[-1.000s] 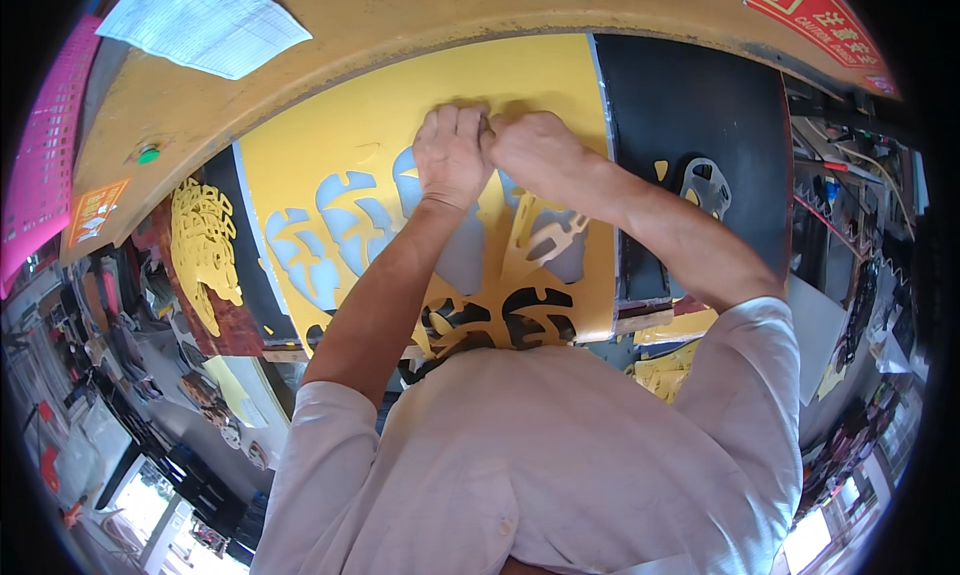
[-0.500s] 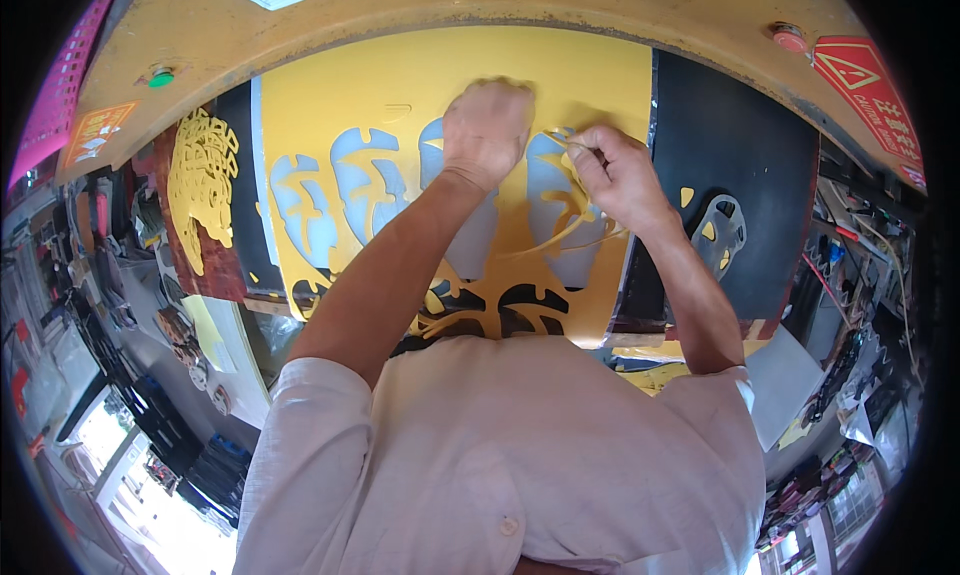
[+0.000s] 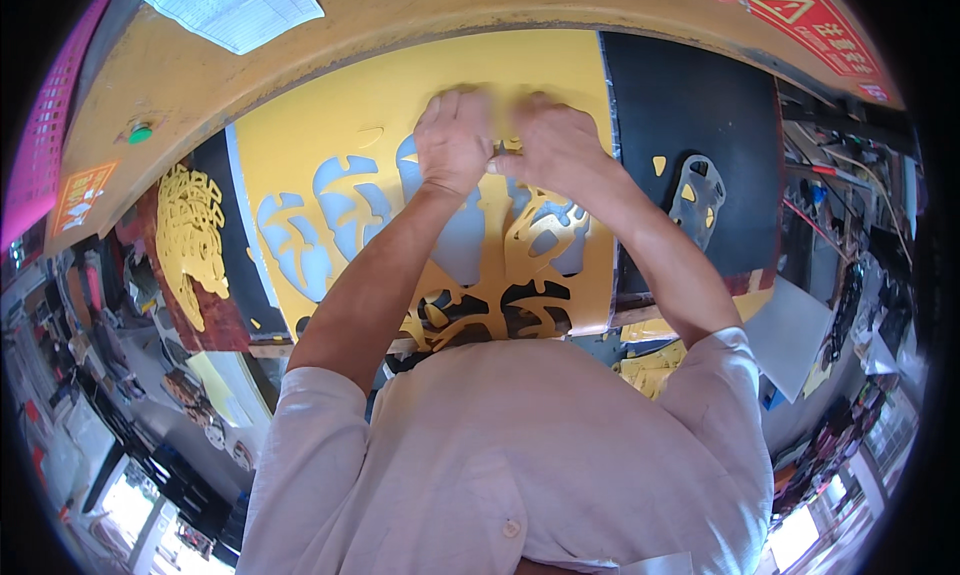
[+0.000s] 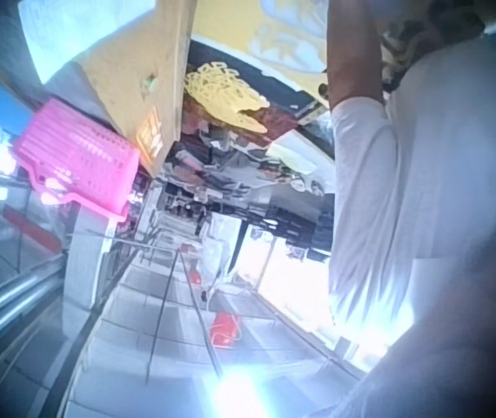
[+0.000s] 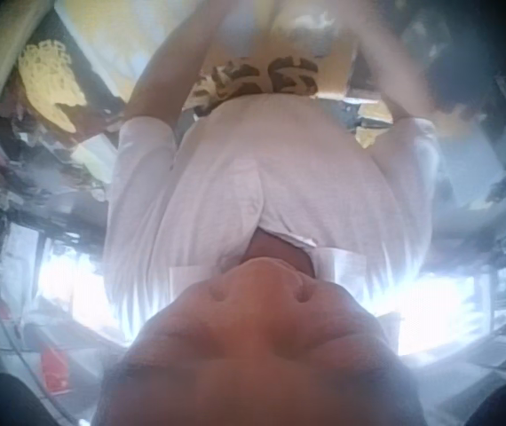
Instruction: The person repeatedly places a yellow cut sheet with blue lettering into a die-cutting machine, presses a green button to activate the press, then removes and weeds the cut pieces by hand. The weeded pieces are set aside on the machine surface.
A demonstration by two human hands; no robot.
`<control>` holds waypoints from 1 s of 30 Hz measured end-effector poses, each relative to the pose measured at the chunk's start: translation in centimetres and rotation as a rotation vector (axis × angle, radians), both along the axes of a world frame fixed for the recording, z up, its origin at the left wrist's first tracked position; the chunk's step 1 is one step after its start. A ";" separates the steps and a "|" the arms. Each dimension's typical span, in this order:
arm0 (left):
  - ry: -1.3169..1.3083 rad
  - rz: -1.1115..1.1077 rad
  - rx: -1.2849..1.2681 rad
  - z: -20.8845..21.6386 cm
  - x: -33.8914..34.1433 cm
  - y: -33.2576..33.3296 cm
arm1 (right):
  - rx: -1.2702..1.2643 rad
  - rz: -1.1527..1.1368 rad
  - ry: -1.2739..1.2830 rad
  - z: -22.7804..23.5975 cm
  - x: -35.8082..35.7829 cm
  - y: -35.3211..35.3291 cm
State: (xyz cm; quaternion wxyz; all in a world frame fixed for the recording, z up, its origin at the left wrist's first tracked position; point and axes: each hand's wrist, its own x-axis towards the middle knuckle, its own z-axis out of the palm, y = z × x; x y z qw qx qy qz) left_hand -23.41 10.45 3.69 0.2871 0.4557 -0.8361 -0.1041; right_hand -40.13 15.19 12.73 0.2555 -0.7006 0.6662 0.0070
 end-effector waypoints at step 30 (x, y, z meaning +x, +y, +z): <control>-0.135 -0.006 -0.104 0.1 -0.6 -0.5 | 0.199 -0.303 -0.827 -3.5 -7.3 0.4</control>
